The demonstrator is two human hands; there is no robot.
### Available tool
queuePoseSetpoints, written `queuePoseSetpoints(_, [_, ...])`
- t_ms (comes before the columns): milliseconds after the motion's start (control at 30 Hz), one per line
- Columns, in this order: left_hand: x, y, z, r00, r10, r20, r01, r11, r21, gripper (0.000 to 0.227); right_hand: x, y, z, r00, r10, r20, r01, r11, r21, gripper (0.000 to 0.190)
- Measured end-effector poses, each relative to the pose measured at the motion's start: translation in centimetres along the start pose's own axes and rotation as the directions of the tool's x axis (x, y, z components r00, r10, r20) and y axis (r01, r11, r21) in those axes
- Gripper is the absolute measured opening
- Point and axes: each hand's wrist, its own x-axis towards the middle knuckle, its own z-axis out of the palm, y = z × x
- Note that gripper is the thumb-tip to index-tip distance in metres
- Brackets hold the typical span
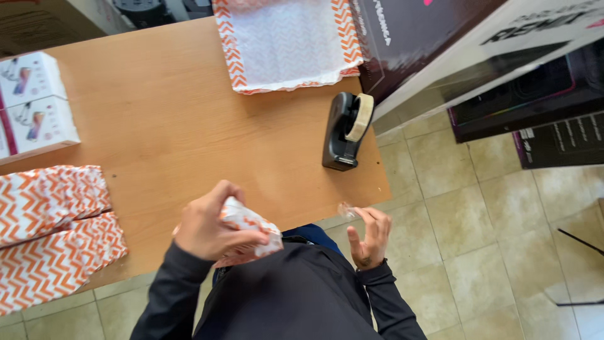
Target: The person wraps small rectangular boxes in orange and white chevron-patterned paper. They fold the paper around each box, secure it with clear tape, and place the finished packages on the table.
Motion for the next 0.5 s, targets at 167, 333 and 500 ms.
queuePoseSetpoints(167, [0.6,0.9,1.5,0.988,0.031,0.149,-0.041,0.997,0.059,0.102,13.1,-13.0,-1.0,0.994,-0.070,0.080,0.033,0.920,0.391,0.027])
queuePoseSetpoints(333, [0.3,2.6,0.9,0.966,0.006,0.260,-0.041,0.991,0.130,0.108,19.8,-18.4,-0.1,0.914,-0.389,0.114,0.262,0.780,0.568,0.018])
queuePoseSetpoints(500, [-0.2,3.1,0.3,0.940,-0.029,0.340,0.004,0.997,0.077,0.109,21.9,-19.2,0.8,0.767,-0.633,0.106,0.480,0.675,0.560,0.011])
